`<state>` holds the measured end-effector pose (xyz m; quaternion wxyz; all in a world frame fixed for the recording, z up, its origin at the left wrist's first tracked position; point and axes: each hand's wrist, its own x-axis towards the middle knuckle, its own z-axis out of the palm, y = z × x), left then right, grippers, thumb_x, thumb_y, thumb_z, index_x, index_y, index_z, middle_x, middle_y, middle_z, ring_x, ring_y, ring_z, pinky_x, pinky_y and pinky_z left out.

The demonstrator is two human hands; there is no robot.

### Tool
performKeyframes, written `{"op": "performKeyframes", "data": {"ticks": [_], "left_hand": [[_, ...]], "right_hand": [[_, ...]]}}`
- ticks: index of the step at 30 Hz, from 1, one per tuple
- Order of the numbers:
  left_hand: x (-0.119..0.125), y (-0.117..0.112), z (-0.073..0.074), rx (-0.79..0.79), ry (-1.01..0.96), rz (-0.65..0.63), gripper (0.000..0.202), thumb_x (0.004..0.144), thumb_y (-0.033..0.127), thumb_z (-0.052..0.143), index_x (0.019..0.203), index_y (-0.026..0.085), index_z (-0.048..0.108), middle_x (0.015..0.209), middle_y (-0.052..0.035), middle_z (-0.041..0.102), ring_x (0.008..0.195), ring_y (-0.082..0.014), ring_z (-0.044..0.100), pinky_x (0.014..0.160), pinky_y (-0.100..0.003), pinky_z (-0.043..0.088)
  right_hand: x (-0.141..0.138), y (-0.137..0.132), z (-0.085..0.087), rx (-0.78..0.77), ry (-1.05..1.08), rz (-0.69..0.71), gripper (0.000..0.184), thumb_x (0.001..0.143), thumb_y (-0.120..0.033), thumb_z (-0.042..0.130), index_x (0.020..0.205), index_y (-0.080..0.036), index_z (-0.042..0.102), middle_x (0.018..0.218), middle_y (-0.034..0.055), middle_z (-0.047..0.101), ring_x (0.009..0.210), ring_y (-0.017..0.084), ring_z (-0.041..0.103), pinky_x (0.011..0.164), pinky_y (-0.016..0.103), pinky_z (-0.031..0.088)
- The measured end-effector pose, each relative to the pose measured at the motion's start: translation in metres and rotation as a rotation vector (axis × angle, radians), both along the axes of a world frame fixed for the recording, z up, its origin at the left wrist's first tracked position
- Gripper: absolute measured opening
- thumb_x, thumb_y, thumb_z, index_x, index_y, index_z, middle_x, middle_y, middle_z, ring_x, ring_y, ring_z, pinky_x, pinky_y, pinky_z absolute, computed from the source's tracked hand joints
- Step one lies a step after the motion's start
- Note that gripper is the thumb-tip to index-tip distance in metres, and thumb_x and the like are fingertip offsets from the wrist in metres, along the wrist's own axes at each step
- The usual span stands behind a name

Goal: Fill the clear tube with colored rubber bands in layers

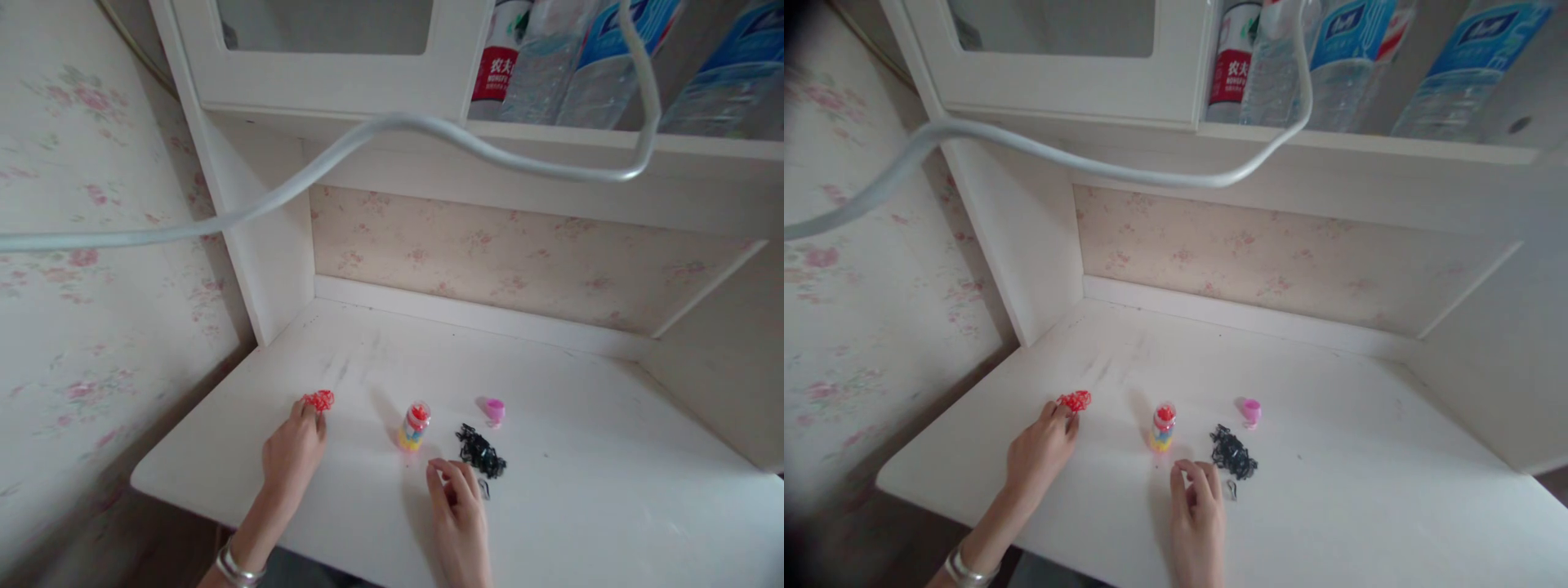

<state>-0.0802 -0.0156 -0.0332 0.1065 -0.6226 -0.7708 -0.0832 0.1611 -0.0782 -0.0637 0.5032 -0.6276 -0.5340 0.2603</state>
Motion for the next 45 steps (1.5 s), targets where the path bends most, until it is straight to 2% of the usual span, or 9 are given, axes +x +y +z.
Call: {"op": "performKeyframes", "data": {"ticks": [7, 17, 20, 24, 28, 32, 37, 42, 45], "left_hand": [[-0.001, 0.003, 0.001, -0.003, 0.033, -0.018, 0.027, 0.095, 0.026, 0.034, 0.093, 0.018, 0.06, 0.098, -0.0065, 0.062, 0.06, -0.0161, 0.065, 0.045, -0.026, 0.032], [0.021, 0.003, 0.039, 0.133, -0.071, -0.086, 0.027, 0.098, 0.031, 0.031, 0.095, 0.021, 0.056, 0.092, -0.0028, 0.059, 0.058, -0.0149, 0.062, 0.043, -0.026, 0.026], [0.037, -0.003, 0.052, 0.181, -0.143, -0.17, 0.025, 0.098, 0.031, 0.033, 0.095, 0.022, 0.056, 0.093, -0.0027, 0.06, 0.061, -0.0147, 0.061, 0.044, -0.025, 0.03], [0.065, -0.016, 0.074, 0.257, -0.342, -0.399, 0.024, 0.097, 0.031, 0.036, 0.091, 0.021, 0.057, 0.091, -0.0028, 0.061, 0.072, -0.014, 0.063, 0.054, -0.023, 0.04], [0.093, -0.02, 0.09, 0.269, -0.407, -0.527, 0.025, 0.097, 0.031, 0.035, 0.091, 0.022, 0.057, 0.089, -0.0018, 0.062, 0.068, -0.0121, 0.061, 0.055, -0.022, 0.041], [0.109, -0.015, 0.088, 0.215, -0.317, -0.507, 0.022, 0.097, 0.028, 0.037, 0.092, 0.024, 0.058, 0.091, -0.0002, 0.063, 0.063, -0.0119, 0.061, 0.049, -0.024, 0.035], [0.11, -0.012, 0.082, 0.162, -0.281, -0.499, 0.025, 0.096, 0.029, 0.038, 0.087, 0.025, 0.06, 0.084, 0.0011, 0.063, 0.059, -0.0117, 0.06, 0.049, -0.025, 0.033], [0.088, -0.01, 0.081, 0.216, -0.389, -0.483, 0.029, 0.097, 0.031, 0.036, 0.089, 0.023, 0.063, 0.084, -0.001, 0.064, 0.066, -0.0117, 0.061, 0.058, -0.022, 0.038], [0.064, -0.01, 0.07, 0.237, -0.468, -0.458, 0.032, 0.096, 0.034, 0.036, 0.089, 0.021, 0.064, 0.083, -0.003, 0.065, 0.069, -0.0129, 0.06, 0.064, -0.022, 0.04]], "right_hand": [[0.001, 0.002, -0.003, -0.005, 0.023, -0.001, 0.032, 0.088, -0.049, 0.05, 0.086, -0.021, 0.065, 0.089, 0.0031, 0.054, 0.056, 0.011, 0.044, 0.051, 0.025, 0.039], [0.001, 0.001, 0.005, 0.009, 0.03, -0.018, 0.031, 0.088, -0.048, 0.051, 0.083, -0.021, 0.066, 0.087, 0.0034, 0.056, 0.057, 0.012, 0.048, 0.053, 0.025, 0.04], [0.001, 0.001, 0.005, 0.012, 0.033, -0.024, 0.031, 0.088, -0.047, 0.051, 0.082, -0.021, 0.067, 0.086, 0.0036, 0.057, 0.059, 0.013, 0.049, 0.053, 0.025, 0.04], [0.002, 0.001, 0.005, 0.024, 0.037, -0.024, 0.03, 0.088, -0.046, 0.052, 0.081, -0.021, 0.067, 0.085, 0.0036, 0.057, 0.059, 0.013, 0.049, 0.053, 0.024, 0.04], [0.003, 0.0, 0.005, 0.032, 0.049, -0.009, 0.029, 0.088, -0.045, 0.052, 0.082, -0.021, 0.067, 0.084, 0.0034, 0.058, 0.059, 0.013, 0.05, 0.052, 0.024, 0.04], [0.003, 0.0, 0.005, 0.031, 0.057, -0.018, 0.028, 0.089, -0.044, 0.051, 0.083, -0.021, 0.067, 0.085, 0.0033, 0.057, 0.06, 0.013, 0.05, 0.052, 0.024, 0.04], [0.004, 0.001, 0.002, 0.024, 0.052, -0.013, 0.029, 0.089, -0.044, 0.051, 0.082, -0.021, 0.067, 0.084, 0.0031, 0.056, 0.06, 0.013, 0.049, 0.053, 0.024, 0.04], [0.005, 0.001, 0.004, 0.023, 0.058, 0.005, 0.028, 0.089, -0.043, 0.051, 0.084, -0.021, 0.067, 0.086, 0.0038, 0.057, 0.063, 0.014, 0.051, 0.054, 0.024, 0.041], [0.004, 0.0, 0.007, 0.023, 0.062, 0.008, 0.027, 0.088, -0.043, 0.053, 0.083, -0.02, 0.067, 0.084, 0.0036, 0.057, 0.062, 0.014, 0.051, 0.054, 0.024, 0.04]]}}
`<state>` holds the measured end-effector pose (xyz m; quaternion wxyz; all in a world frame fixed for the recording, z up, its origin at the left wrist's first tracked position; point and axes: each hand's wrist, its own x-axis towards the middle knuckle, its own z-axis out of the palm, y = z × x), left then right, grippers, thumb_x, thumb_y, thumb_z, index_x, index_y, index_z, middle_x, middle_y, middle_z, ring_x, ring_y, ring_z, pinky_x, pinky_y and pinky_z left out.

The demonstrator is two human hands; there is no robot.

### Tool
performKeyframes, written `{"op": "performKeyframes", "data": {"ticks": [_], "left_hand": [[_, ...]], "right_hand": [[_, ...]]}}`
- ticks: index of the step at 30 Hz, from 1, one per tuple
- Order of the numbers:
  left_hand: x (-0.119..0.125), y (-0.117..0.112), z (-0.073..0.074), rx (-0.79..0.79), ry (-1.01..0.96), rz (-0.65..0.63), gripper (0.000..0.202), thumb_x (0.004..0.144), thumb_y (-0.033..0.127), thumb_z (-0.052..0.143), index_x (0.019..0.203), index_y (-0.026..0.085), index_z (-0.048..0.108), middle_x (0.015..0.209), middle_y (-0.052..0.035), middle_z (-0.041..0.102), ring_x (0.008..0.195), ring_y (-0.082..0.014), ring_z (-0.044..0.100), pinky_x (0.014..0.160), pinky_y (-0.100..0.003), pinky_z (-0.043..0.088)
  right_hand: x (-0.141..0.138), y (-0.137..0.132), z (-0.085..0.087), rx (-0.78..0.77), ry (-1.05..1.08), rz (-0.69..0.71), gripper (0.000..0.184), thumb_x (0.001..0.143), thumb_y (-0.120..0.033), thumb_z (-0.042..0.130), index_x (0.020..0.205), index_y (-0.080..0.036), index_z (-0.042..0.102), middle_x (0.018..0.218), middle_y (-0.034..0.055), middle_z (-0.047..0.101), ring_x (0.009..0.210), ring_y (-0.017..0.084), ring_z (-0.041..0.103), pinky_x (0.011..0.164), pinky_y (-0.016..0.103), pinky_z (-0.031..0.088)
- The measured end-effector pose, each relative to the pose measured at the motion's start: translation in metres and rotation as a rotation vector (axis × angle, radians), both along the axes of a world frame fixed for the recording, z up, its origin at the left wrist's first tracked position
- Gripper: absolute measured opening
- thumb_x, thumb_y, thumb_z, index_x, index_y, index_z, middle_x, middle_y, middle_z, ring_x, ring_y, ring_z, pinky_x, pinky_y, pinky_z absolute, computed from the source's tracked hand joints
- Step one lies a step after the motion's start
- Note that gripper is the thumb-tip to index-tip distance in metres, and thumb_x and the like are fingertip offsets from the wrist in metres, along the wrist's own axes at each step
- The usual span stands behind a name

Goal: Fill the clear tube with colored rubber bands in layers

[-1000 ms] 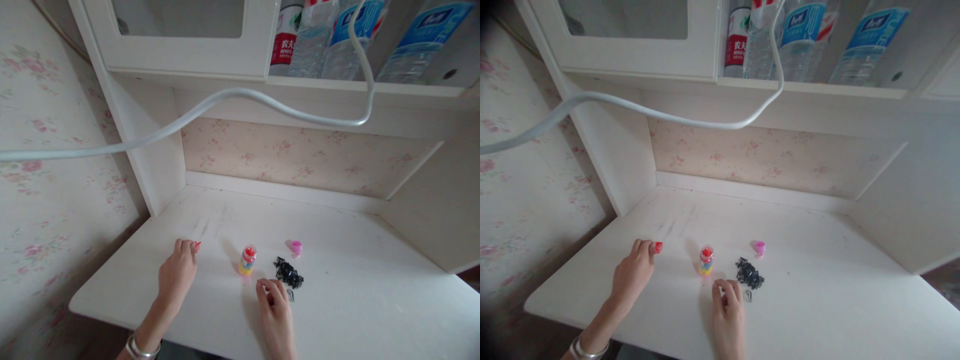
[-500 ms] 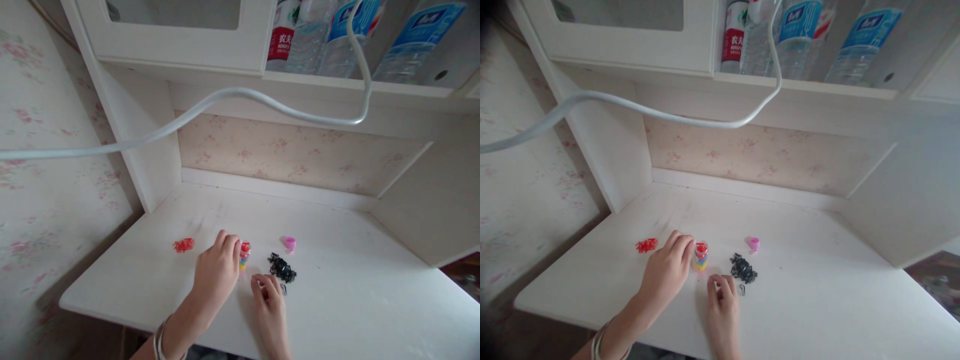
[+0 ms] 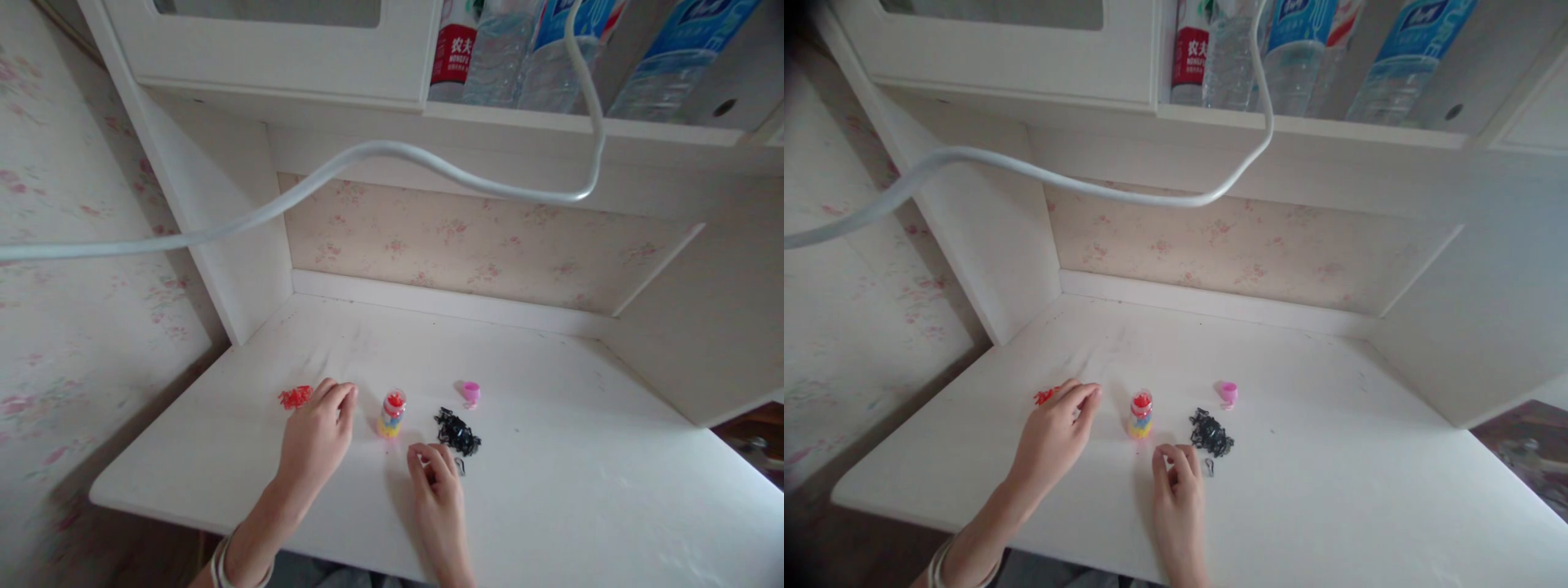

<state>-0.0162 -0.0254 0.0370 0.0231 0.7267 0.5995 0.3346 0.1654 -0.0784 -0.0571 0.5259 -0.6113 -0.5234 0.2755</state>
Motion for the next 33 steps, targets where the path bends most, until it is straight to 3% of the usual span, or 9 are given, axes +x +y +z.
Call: {"op": "performKeyframes", "data": {"ticks": [5, 7, 10, 14, 17, 20, 24, 27, 33], "left_hand": [[-0.028, -0.012, -0.041, -0.278, -0.172, -0.062, 0.036, 0.093, 0.043, 0.038, 0.086, 0.02, 0.065, 0.069, -0.0015, 0.064, 0.062, -0.0143, 0.058, 0.06, -0.023, 0.04], [-0.03, -0.019, -0.059, -0.399, -0.216, -0.066, 0.038, 0.092, 0.045, 0.039, 0.078, 0.02, 0.064, 0.059, 0.0009, 0.059, 0.056, -0.0137, 0.055, 0.055, -0.022, 0.036], [-0.029, -0.027, -0.076, -0.443, -0.295, -0.062, 0.042, 0.09, 0.047, 0.042, 0.061, 0.02, 0.056, 0.05, 0.0033, 0.048, 0.05, -0.0125, 0.048, 0.051, -0.022, 0.031], [-0.035, -0.032, -0.081, -0.462, -0.529, -0.043, 0.049, 0.088, 0.05, 0.042, 0.049, 0.02, 0.041, 0.044, 0.0049, 0.034, 0.046, -0.0113, 0.04, 0.05, -0.023, 0.028], [-0.043, -0.036, -0.08, -0.45, -0.674, -0.03, 0.054, 0.089, 0.053, 0.039, 0.046, 0.021, 0.031, 0.044, 0.0046, 0.03, 0.046, -0.0109, 0.036, 0.05, -0.024, 0.029], [-0.051, -0.039, -0.083, -0.412, -0.749, 0.015, 0.056, 0.088, 0.056, 0.038, 0.046, 0.022, 0.027, 0.043, 0.0045, 0.027, 0.045, -0.0107, 0.032, 0.05, -0.024, 0.029], [-0.057, -0.038, -0.088, -0.405, -0.794, 0.07, 0.054, 0.088, 0.056, 0.039, 0.048, 0.022, 0.024, 0.045, 0.005, 0.025, 0.046, -0.0106, 0.029, 0.048, -0.024, 0.028], [-0.058, -0.035, -0.09, -0.407, -0.804, 0.061, 0.053, 0.088, 0.057, 0.039, 0.05, 0.022, 0.024, 0.047, 0.005, 0.025, 0.047, -0.0106, 0.029, 0.048, -0.024, 0.028], [-0.057, -0.035, -0.09, -0.404, -0.819, 0.018, 0.053, 0.088, 0.056, 0.038, 0.05, 0.022, 0.025, 0.046, 0.005, 0.026, 0.047, -0.0107, 0.029, 0.049, -0.024, 0.028]], "right_hand": [[0.002, -0.005, 0.003, 0.02, 0.059, -0.066, 0.027, 0.087, -0.043, 0.056, 0.082, -0.02, 0.068, 0.078, 0.0028, 0.056, 0.069, 0.016, 0.052, 0.057, 0.025, 0.04], [0.001, -0.008, 0.003, 0.04, 0.062, -0.107, 0.025, 0.087, -0.042, 0.056, 0.084, -0.02, 0.068, 0.076, 0.0023, 0.056, 0.071, 0.016, 0.052, 0.06, 0.024, 0.04], [-0.008, -0.013, 0.005, 0.074, 0.039, -0.086, 0.024, 0.088, -0.04, 0.057, 0.086, -0.02, 0.069, 0.073, 0.0013, 0.055, 0.066, 0.015, 0.05, 0.057, 0.023, 0.039], [-0.043, -0.009, 0.014, 0.035, -0.04, 0.203, 0.023, 0.09, -0.035, 0.052, 0.084, -0.021, 0.069, 0.07, 0.0, 0.055, 0.058, 0.012, 0.049, 0.052, 0.021, 0.036], [-0.075, 0.01, 0.022, -0.007, -0.194, 0.376, 0.022, 0.091, -0.026, 0.048, 0.086, -0.023, 0.069, 0.076, 0.0004, 0.061, 0.064, 0.012, 0.056, 0.058, 0.021, 0.04], [-0.106, 0.039, 0.027, -0.015, -0.481, 0.367, 0.021, 0.087, -0.019, 0.049, 0.097, -0.024, 0.067, 0.087, 0.0023, 0.065, 0.08, 0.017, 0.06, 0.072, 0.026, 0.043], [-0.136, 0.079, 0.026, -0.054, -0.829, 0.346, 0.03, 0.087, -0.023, 0.052, 0.115, -0.026, 0.061, 0.102, 0.0066, 0.064, 0.096, 0.024, 0.057, 0.081, 0.036, 0.042], [-0.149, 0.099, 0.022, -0.079, -0.897, 0.339, 0.034, 0.091, -0.025, 0.048, 0.124, -0.028, 0.056, 0.106, 0.0077, 0.063, 0.099, 0.025, 0.056, 0.082, 0.038, 0.041], [-0.153, 0.108, 0.013, -0.097, -0.91, 0.324, 0.027, 0.097, -0.03, 0.041, 0.11, -0.03, 0.065, 0.105, 0.0061, 0.063, 0.099, 0.023, 0.055, 0.084, 0.036, 0.039]]}}
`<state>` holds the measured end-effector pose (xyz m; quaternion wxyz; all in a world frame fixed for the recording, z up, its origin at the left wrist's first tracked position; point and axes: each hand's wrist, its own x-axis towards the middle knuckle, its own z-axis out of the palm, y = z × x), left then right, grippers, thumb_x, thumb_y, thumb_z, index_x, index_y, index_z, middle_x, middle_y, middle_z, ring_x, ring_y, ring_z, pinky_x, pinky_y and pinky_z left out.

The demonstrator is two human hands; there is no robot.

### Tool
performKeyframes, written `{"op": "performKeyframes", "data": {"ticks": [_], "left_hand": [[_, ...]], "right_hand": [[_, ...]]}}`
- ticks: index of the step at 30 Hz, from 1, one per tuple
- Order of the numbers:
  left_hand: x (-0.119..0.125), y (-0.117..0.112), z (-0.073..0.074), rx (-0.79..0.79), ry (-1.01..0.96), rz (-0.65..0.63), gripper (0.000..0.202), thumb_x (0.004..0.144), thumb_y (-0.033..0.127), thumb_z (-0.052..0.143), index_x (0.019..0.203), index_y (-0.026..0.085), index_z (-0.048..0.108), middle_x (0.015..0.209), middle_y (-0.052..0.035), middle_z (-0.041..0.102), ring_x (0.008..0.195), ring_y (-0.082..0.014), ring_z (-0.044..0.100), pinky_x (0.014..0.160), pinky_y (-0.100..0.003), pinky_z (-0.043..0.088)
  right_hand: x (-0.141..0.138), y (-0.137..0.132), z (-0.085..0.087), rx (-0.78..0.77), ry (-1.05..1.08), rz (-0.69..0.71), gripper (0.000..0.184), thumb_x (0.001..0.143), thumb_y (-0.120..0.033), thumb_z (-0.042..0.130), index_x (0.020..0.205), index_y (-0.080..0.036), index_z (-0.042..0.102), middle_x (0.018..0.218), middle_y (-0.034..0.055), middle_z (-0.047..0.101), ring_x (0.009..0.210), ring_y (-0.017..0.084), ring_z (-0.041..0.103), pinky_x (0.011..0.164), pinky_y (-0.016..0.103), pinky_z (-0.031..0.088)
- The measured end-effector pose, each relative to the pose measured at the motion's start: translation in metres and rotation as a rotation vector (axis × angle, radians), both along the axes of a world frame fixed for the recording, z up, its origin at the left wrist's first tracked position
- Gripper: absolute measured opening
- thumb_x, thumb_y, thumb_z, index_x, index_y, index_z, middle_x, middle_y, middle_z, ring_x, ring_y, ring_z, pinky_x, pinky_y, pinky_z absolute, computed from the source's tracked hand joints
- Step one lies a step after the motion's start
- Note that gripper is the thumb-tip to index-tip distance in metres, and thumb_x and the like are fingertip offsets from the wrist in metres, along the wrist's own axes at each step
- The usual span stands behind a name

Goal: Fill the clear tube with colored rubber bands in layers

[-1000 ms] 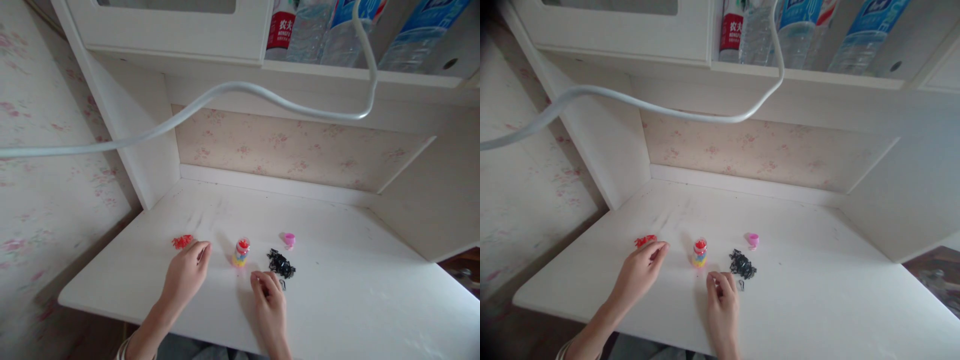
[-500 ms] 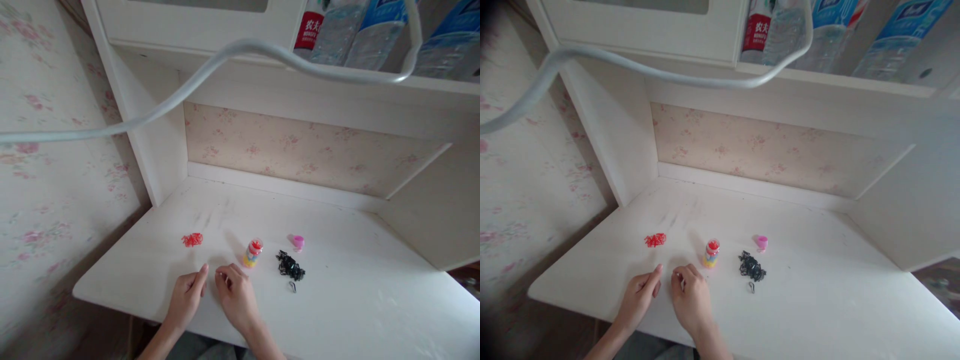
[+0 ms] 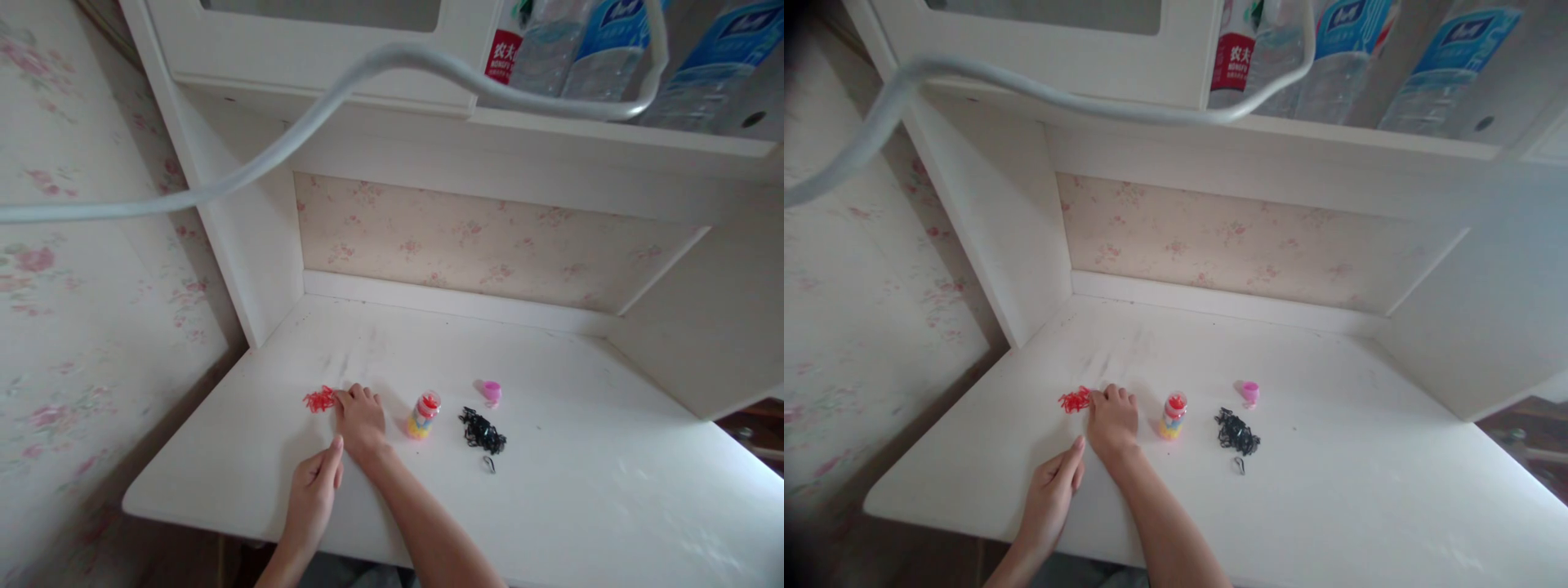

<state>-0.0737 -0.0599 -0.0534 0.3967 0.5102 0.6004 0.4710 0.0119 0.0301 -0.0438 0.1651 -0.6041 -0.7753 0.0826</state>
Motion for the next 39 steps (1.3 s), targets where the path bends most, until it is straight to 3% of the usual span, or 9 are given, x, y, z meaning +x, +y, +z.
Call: {"op": "performKeyframes", "data": {"ticks": [5, 11, 17, 24, 28, 31, 33, 36, 39], "left_hand": [[0.001, -0.001, 0.001, 0.006, -0.026, -0.032, 0.051, 0.089, 0.054, 0.039, 0.051, 0.022, 0.027, 0.049, 0.0052, 0.027, 0.049, -0.0109, 0.03, 0.05, -0.024, 0.027], [0.001, 0.0, -0.001, -0.013, 0.012, -0.061, 0.052, 0.088, 0.058, 0.038, 0.051, 0.022, 0.029, 0.048, 0.0052, 0.027, 0.048, -0.0109, 0.031, 0.05, -0.024, 0.028], [0.001, 0.0, 0.0, -0.012, 0.041, -0.056, 0.052, 0.087, 0.058, 0.039, 0.051, 0.021, 0.031, 0.047, 0.0053, 0.028, 0.047, -0.0107, 0.032, 0.049, -0.023, 0.028], [0.002, 0.001, 0.003, -0.02, 0.026, -0.057, 0.051, 0.087, 0.057, 0.039, 0.052, 0.021, 0.031, 0.049, 0.0056, 0.026, 0.048, -0.0108, 0.03, 0.049, -0.023, 0.027], [0.001, 0.002, -0.002, -0.015, -0.019, -0.042, 0.05, 0.087, 0.057, 0.042, 0.053, 0.021, 0.032, 0.051, 0.0049, 0.029, 0.051, -0.0112, 0.031, 0.05, -0.024, 0.027], [0.0, 0.001, -0.007, -0.019, -0.082, 0.004, 0.049, 0.086, 0.056, 0.044, 0.054, 0.021, 0.034, 0.052, 0.0046, 0.032, 0.052, -0.0111, 0.032, 0.051, -0.024, 0.028], [-0.001, 0.0, -0.009, -0.025, -0.121, 0.026, 0.049, 0.087, 0.054, 0.045, 0.053, 0.021, 0.032, 0.052, 0.0051, 0.029, 0.052, -0.0107, 0.031, 0.05, -0.023, 0.028], [-0.001, -0.003, -0.009, -0.024, -0.136, 0.017, 0.05, 0.087, 0.054, 0.044, 0.053, 0.021, 0.03, 0.052, 0.0056, 0.027, 0.051, -0.0101, 0.029, 0.05, -0.023, 0.027], [0.0, -0.002, -0.008, -0.013, -0.101, -0.011, 0.05, 0.086, 0.056, 0.045, 0.053, 0.021, 0.031, 0.052, 0.0055, 0.028, 0.051, -0.01, 0.03, 0.051, -0.023, 0.027]], "right_hand": [[0.004, -0.001, -0.002, 0.0, -0.002, -0.003, 0.028, 0.098, -0.029, 0.039, 0.103, -0.027, 0.067, 0.103, 0.0049, 0.063, 0.098, 0.02, 0.056, 0.083, 0.033, 0.039], [0.0, -0.001, -0.002, 0.006, 0.001, -0.015, 0.027, 0.096, -0.028, 0.044, 0.118, -0.028, 0.059, 0.107, 0.0071, 0.061, 0.1, 0.023, 0.055, 0.083, 0.036, 0.039], [0.003, 0.001, -0.004, -0.001, 0.054, -0.018, 0.025, 0.097, -0.03, 0.042, 0.097, -0.023, 0.066, 0.103, 0.0065, 0.061, 0.098, 0.022, 0.057, 0.083, 0.035, 0.04], [0.01, -0.009, 0.0, 0.033, 0.177, -0.038, 0.028, 0.098, -0.025, 0.039, 0.09, -0.021, 0.066, 0.096, 0.0053, 0.062, 0.088, 0.017, 0.061, 0.078, 0.028, 0.045], [0.015, -0.039, 0.022, 0.121, 0.392, 0.021, 0.027, 0.097, -0.023, 0.04, 0.091, -0.023, 0.066, 0.094, 0.0018, 0.06, 0.078, 0.011, 0.061, 0.072, 0.02, 0.047], [0.026, -0.067, 0.054, 0.269, 0.695, 0.042, 0.024, 0.096, -0.026, 0.044, 0.094, -0.023, 0.068, 0.088, 0.0027, 0.06, 0.077, 0.012, 0.061, 0.07, 0.022, 0.049], [0.039, -0.08, 0.077, 0.37, 0.748, 0.036, 0.02, 0.094, -0.025, 0.049, 0.096, -0.024, 0.069, 0.086, 0.003, 0.06, 0.076, 0.013, 0.06, 0.069, 0.023, 0.049], [0.069, -0.084, 0.101, 0.543, 0.737, -0.048, 0.016, 0.091, -0.024, 0.054, 0.093, -0.023, 0.07, 0.082, 0.0033, 0.059, 0.07, 0.013, 0.057, 0.064, 0.026, 0.047], [0.102, -0.071, 0.102, 0.591, 0.752, -0.168, 0.016, 0.09, -0.028, 0.056, 0.087, -0.021, 0.07, 0.08, 0.0033, 0.059, 0.065, 0.012, 0.054, 0.057, 0.025, 0.043]]}}
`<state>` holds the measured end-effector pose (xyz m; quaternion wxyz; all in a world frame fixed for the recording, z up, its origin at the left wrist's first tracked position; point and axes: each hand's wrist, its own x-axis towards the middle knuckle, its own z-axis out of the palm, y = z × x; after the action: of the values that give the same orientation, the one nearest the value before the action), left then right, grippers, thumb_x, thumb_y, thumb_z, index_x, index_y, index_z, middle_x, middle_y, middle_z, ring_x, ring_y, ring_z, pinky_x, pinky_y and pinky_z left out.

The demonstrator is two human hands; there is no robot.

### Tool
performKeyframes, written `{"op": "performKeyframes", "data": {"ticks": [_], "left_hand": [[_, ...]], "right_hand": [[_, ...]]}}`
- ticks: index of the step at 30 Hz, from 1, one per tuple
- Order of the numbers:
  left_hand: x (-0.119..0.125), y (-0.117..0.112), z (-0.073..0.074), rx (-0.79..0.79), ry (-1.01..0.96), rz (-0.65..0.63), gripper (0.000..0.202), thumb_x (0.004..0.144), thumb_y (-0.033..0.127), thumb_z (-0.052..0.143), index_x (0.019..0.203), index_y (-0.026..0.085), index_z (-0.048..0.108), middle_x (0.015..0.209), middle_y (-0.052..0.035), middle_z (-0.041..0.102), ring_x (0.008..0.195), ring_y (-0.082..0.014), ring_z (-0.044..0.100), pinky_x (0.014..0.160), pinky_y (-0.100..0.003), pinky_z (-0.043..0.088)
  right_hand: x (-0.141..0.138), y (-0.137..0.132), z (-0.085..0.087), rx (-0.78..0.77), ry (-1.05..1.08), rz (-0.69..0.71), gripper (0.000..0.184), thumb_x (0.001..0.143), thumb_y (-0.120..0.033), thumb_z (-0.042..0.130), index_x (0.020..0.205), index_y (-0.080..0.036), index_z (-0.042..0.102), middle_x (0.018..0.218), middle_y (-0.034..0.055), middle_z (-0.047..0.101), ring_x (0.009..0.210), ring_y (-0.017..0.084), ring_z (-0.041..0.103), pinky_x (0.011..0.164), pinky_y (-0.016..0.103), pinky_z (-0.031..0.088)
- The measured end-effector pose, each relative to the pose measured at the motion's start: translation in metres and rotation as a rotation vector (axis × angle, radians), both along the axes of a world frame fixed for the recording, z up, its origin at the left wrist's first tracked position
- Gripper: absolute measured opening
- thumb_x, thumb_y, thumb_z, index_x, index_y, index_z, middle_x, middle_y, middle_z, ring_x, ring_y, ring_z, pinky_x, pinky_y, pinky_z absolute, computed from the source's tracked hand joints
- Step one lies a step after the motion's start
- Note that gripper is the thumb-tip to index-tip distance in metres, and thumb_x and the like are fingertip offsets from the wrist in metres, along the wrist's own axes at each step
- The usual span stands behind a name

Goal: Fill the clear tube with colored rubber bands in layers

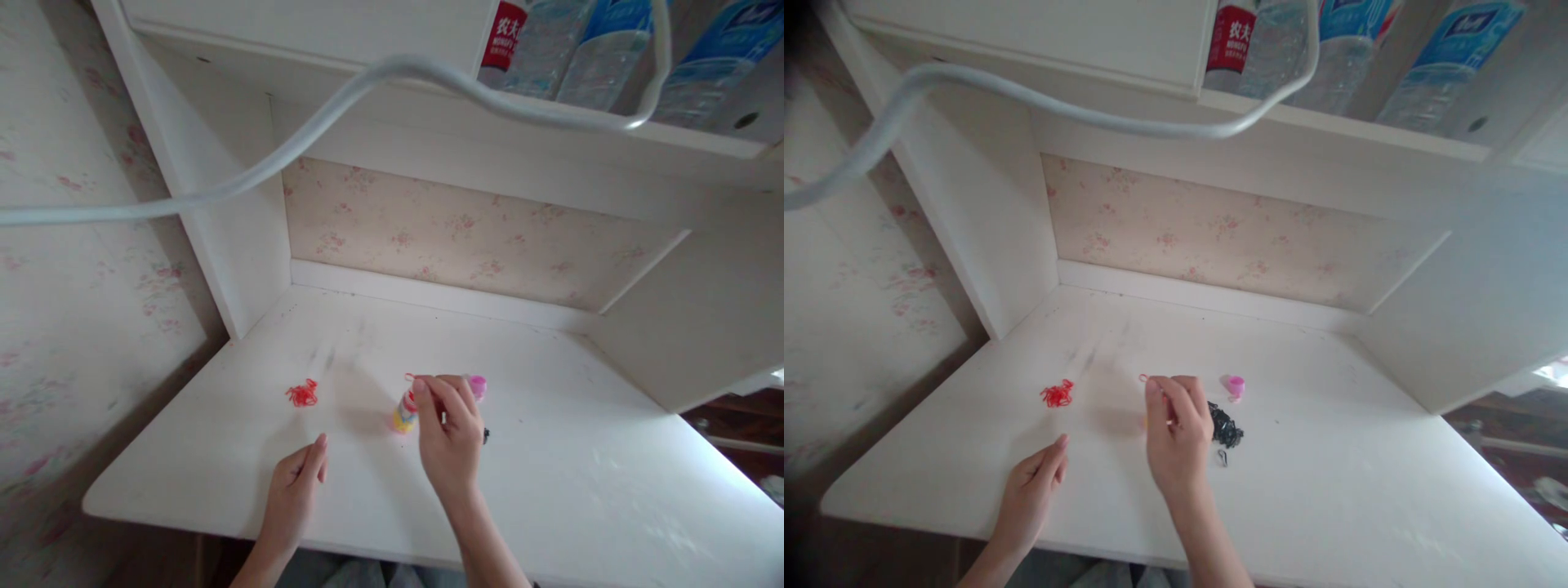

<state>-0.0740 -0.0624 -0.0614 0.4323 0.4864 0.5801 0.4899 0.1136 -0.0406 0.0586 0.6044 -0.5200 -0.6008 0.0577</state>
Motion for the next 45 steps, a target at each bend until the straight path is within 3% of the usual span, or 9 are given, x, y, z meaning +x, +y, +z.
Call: {"op": "performKeyframes", "data": {"ticks": [4, 10, 21, 28, 38, 45], "left_hand": [[0.002, 0.002, 0.002, -0.005, 0.04, -0.019, 0.051, 0.085, 0.058, 0.044, 0.053, 0.021, 0.032, 0.051, 0.0056, 0.028, 0.051, -0.0101, 0.031, 0.052, -0.024, 0.026], [0.002, 0.002, 0.004, -0.009, 0.069, -0.048, 0.051, 0.086, 0.059, 0.043, 0.053, 0.021, 0.033, 0.051, 0.0058, 0.027, 0.05, -0.0102, 0.031, 0.052, -0.024, 0.026], [0.004, 0.003, 0.003, 0.01, 0.108, -0.039, 0.051, 0.086, 0.058, 0.043, 0.053, 0.021, 0.034, 0.05, 0.0057, 0.028, 0.05, -0.0102, 0.032, 0.051, -0.024, 0.026], [0.003, 0.003, 0.002, 0.007, 0.123, -0.043, 0.05, 0.087, 0.057, 0.043, 0.054, 0.02, 0.035, 0.051, 0.0057, 0.029, 0.051, -0.0104, 0.032, 0.052, -0.024, 0.025], [0.004, 0.003, -0.001, 0.007, 0.138, -0.034, 0.05, 0.086, 0.057, 0.044, 0.054, 0.02, 0.034, 0.051, 0.006, 0.028, 0.05, -0.0102, 0.032, 0.051, -0.024, 0.025], [0.005, 0.003, 0.002, 0.0, 0.167, -0.047, 0.05, 0.087, 0.058, 0.043, 0.054, 0.021, 0.034, 0.051, 0.006, 0.028, 0.05, -0.0104, 0.031, 0.051, -0.024, 0.025]], "right_hand": [[0.028, 0.018, -0.018, -0.086, 0.043, -0.05, 0.018, 0.089, -0.032, 0.057, 0.083, -0.02, 0.07, 0.079, 0.0025, 0.06, 0.07, 0.013, 0.053, 0.06, 0.026, 0.042], [0.034, 0.02, -0.038, -0.188, -0.034, 0.004, 0.02, 0.088, -0.035, 0.058, 0.08, -0.021, 0.069, 0.08, 0.0017, 0.06, 0.067, 0.013, 0.05, 0.059, 0.025, 0.04], [0.039, 0.018, -0.043, -0.177, -0.002, -0.024, 0.02, 0.087, -0.035, 0.059, 0.079, -0.022, 0.072, 0.079, 0.0017, 0.058, 0.063, 0.011, 0.046, 0.056, 0.024, 0.039], [0.039, 0.017, -0.045, -0.237, -0.016, 0.066, 0.018, 0.088, -0.034, 0.058, 0.087, -0.024, 0.073, 0.08, 0.0021, 0.055, 0.063, 0.011, 0.045, 0.043, 0.021, 0.032], [0.048, 0.013, -0.047, -0.159, 0.036, 0.016, 0.016, 0.088, -0.032, 0.058, 0.083, -0.024, 0.071, 0.081, 0.0016, 0.057, 0.069, 0.013, 0.051, 0.058, 0.025, 0.04], [0.051, 0.001, -0.058, -0.146, 0.102, 0.032, 0.021, 0.09, -0.033, 0.055, 0.078, -0.02, 0.066, 0.08, 0.0022, 0.056, 0.072, 0.014, 0.051, 0.064, 0.028, 0.04]]}}
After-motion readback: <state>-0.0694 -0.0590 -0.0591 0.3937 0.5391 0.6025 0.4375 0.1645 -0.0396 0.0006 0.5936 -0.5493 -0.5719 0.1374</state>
